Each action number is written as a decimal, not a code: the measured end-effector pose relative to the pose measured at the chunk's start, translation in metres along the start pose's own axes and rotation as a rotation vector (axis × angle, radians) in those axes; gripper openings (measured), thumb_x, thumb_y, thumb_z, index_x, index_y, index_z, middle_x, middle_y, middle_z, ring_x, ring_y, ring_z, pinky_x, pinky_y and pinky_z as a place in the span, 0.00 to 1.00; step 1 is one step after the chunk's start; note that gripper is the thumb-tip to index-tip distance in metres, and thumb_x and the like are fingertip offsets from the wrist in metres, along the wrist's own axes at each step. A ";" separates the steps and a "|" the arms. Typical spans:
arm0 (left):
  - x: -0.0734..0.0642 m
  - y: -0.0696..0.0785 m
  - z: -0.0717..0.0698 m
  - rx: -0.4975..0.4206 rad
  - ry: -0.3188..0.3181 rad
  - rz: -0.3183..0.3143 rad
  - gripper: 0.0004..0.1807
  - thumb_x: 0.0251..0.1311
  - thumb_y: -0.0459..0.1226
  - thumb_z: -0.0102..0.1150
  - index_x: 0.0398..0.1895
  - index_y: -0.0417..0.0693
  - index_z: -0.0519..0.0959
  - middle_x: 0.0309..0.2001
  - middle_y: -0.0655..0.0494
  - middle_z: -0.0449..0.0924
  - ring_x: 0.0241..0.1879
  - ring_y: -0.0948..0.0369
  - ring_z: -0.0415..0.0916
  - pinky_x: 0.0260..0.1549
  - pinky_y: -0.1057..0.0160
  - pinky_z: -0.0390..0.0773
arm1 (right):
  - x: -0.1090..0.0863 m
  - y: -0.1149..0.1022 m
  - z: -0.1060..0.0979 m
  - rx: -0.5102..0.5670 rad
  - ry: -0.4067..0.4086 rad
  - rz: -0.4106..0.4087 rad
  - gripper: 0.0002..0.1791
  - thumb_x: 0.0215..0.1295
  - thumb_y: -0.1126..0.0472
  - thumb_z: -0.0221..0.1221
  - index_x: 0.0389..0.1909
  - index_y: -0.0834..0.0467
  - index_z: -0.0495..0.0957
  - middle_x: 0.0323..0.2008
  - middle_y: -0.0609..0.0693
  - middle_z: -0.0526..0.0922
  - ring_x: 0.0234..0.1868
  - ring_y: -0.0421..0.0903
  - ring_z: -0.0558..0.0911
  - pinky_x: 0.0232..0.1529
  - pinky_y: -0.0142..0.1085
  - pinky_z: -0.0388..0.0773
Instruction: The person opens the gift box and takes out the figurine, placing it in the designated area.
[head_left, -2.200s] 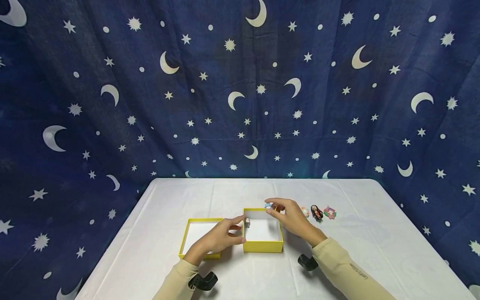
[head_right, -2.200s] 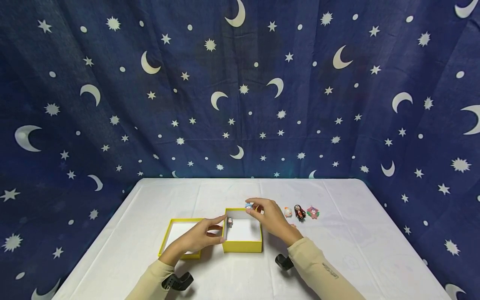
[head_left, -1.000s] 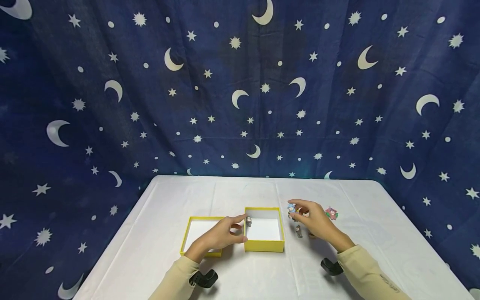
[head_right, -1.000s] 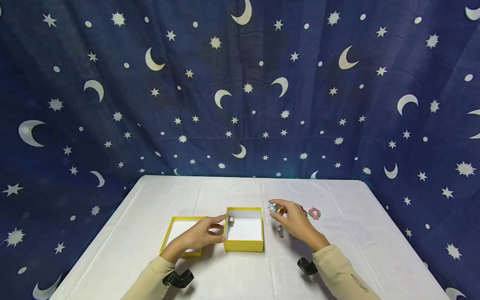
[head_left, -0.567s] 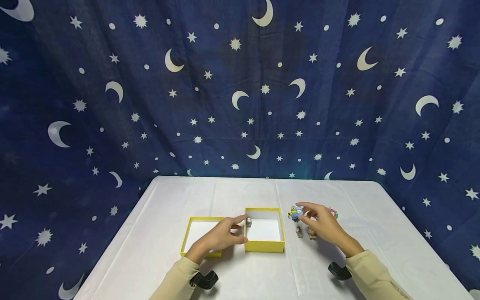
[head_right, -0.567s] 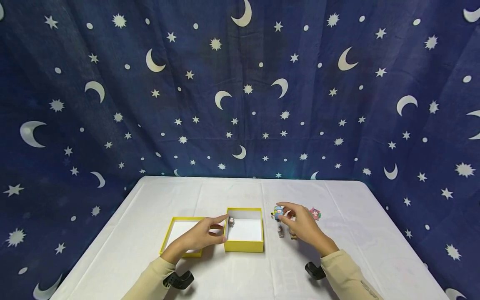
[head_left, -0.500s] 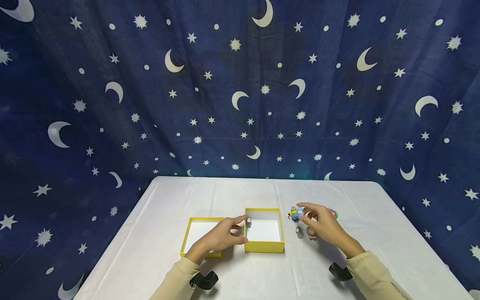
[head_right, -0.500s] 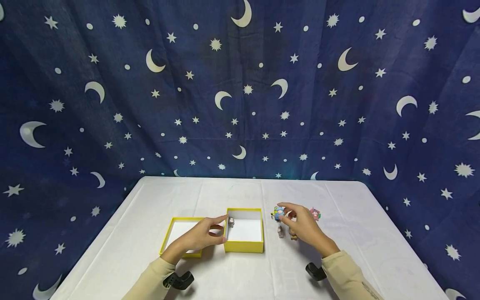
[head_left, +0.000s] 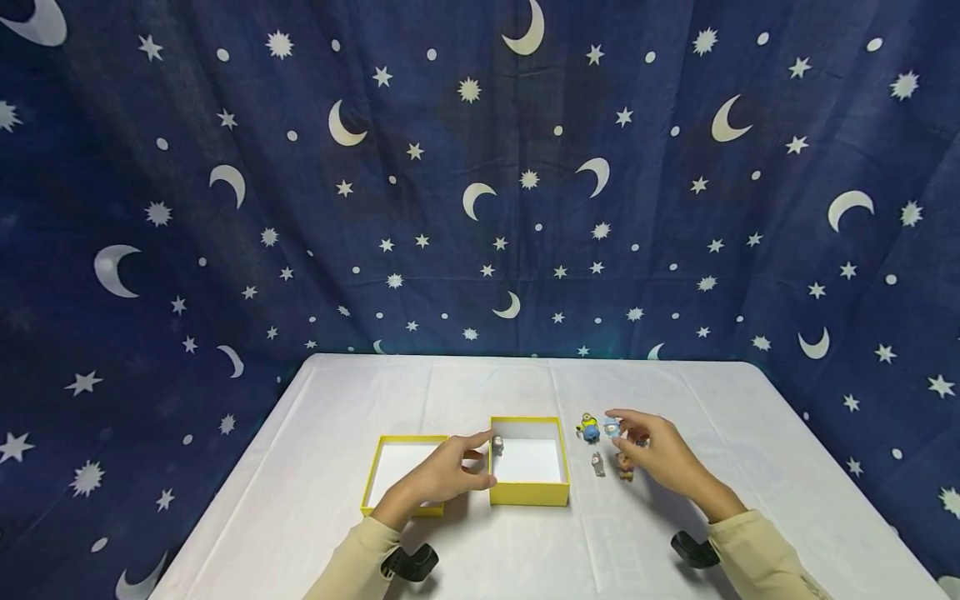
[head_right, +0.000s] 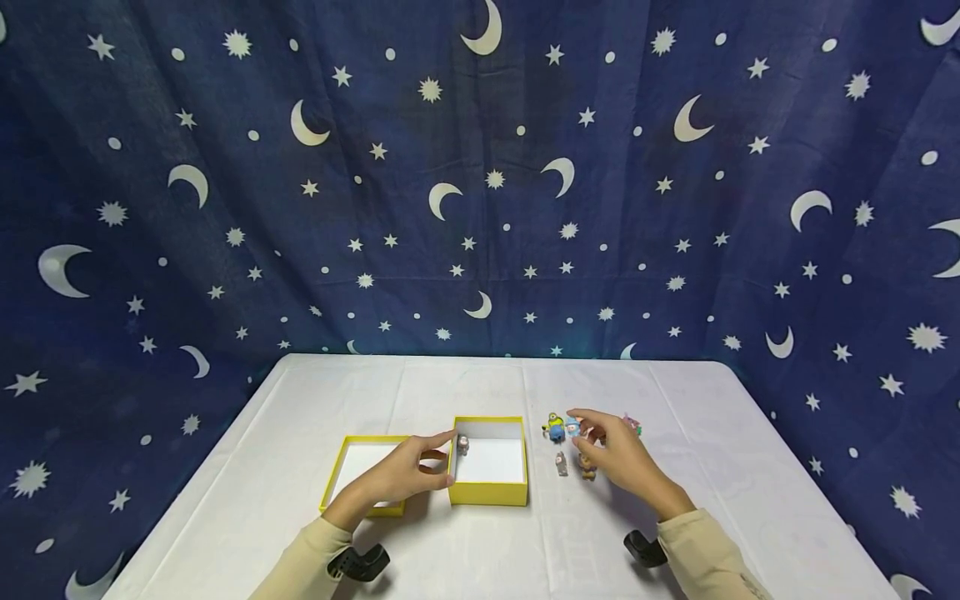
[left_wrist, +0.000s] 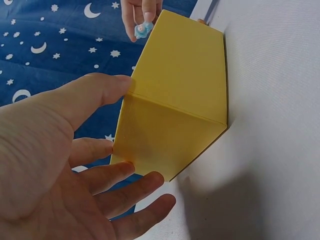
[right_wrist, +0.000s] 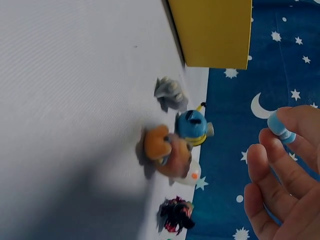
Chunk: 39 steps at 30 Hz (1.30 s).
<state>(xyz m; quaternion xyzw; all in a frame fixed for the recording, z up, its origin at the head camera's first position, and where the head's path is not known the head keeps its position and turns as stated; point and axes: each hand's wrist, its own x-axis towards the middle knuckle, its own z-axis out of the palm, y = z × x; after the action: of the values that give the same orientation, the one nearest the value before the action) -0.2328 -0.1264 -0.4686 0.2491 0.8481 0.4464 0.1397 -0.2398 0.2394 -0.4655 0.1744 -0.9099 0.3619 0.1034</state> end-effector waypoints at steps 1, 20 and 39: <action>0.000 0.000 0.000 0.000 0.000 -0.002 0.42 0.61 0.38 0.69 0.77 0.40 0.62 0.77 0.43 0.62 0.68 0.44 0.72 0.61 0.48 0.82 | -0.001 0.001 -0.001 -0.009 0.002 0.003 0.23 0.63 0.68 0.67 0.59 0.62 0.80 0.35 0.48 0.86 0.32 0.33 0.79 0.33 0.31 0.80; -0.001 0.003 -0.001 0.002 -0.002 0.002 0.41 0.62 0.38 0.68 0.77 0.40 0.62 0.77 0.42 0.62 0.68 0.44 0.72 0.60 0.48 0.82 | -0.017 0.024 -0.019 -0.045 0.039 -0.030 0.21 0.60 0.66 0.69 0.55 0.67 0.82 0.37 0.53 0.87 0.32 0.29 0.78 0.33 0.30 0.81; 0.000 0.000 -0.001 0.007 -0.002 -0.006 0.41 0.62 0.39 0.68 0.77 0.41 0.62 0.76 0.43 0.63 0.67 0.45 0.73 0.61 0.49 0.82 | -0.033 0.051 -0.022 -0.018 -0.111 0.091 0.20 0.60 0.65 0.69 0.53 0.66 0.82 0.35 0.52 0.87 0.29 0.31 0.79 0.30 0.28 0.79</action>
<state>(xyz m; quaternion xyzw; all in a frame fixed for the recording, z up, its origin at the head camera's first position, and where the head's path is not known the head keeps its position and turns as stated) -0.2332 -0.1267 -0.4683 0.2478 0.8501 0.4428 0.1412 -0.2284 0.2970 -0.4915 0.1517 -0.9244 0.3478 0.0378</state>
